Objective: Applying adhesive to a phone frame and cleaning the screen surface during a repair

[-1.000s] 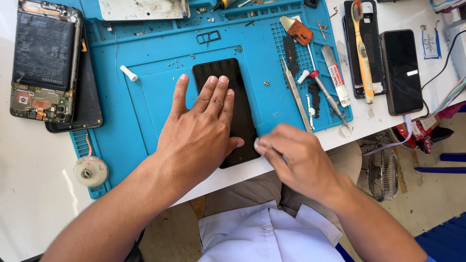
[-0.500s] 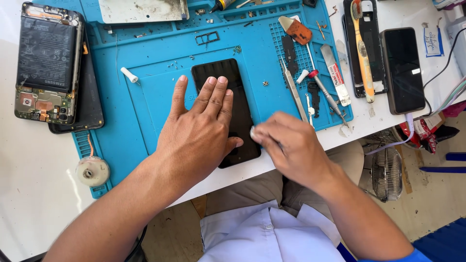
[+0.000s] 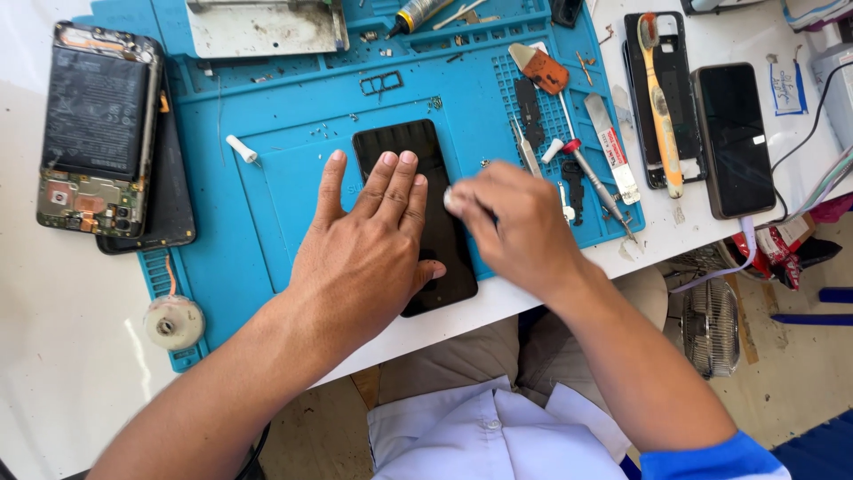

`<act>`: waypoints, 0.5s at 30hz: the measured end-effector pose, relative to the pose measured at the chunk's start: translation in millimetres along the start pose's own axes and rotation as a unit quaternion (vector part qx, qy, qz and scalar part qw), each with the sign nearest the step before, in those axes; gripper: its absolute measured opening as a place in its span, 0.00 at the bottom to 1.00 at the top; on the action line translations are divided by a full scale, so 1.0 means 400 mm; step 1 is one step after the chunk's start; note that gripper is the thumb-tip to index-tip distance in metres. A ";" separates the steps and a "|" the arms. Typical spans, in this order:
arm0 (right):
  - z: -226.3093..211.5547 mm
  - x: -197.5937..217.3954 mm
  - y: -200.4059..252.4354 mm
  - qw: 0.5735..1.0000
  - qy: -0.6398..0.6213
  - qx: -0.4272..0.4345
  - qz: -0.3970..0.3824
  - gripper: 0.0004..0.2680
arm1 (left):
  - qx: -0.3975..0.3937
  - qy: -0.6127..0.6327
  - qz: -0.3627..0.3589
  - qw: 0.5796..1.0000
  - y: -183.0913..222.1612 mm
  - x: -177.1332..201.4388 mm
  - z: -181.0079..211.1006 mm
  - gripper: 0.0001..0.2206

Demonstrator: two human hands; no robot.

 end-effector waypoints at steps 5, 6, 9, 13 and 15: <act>0.058 -0.015 -0.135 1.000 0.005 0.008 0.011 0.03 | 0.006 0.008 0.004 1.000 -0.001 -0.003 -0.005 0.42; 0.069 -0.018 -0.151 1.000 0.012 0.011 0.015 0.03 | 0.004 0.007 0.009 1.000 0.000 -0.003 -0.003 0.41; 0.078 -0.018 -0.165 1.000 0.005 0.013 0.017 0.04 | 0.004 0.012 -0.005 1.000 -0.004 0.002 -0.004 0.42; 0.062 -0.009 -0.127 1.000 -0.015 0.003 0.017 0.03 | 0.000 -0.001 0.006 1.000 0.000 -0.002 -0.003 0.42; 0.029 -0.001 -0.089 1.000 -0.003 0.013 -0.026 0.05 | -0.004 0.011 -0.017 1.000 0.000 -0.006 -0.004 0.41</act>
Point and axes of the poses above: each hand's wrist, its own y-axis away from the middle knuckle, its own x-axis out of the back of the hand, z = x × y, the point moved 3 cm from there along -y, towards the middle knuckle, and after that the axes turned 4 degrees about -z, right-handed, at the moved point
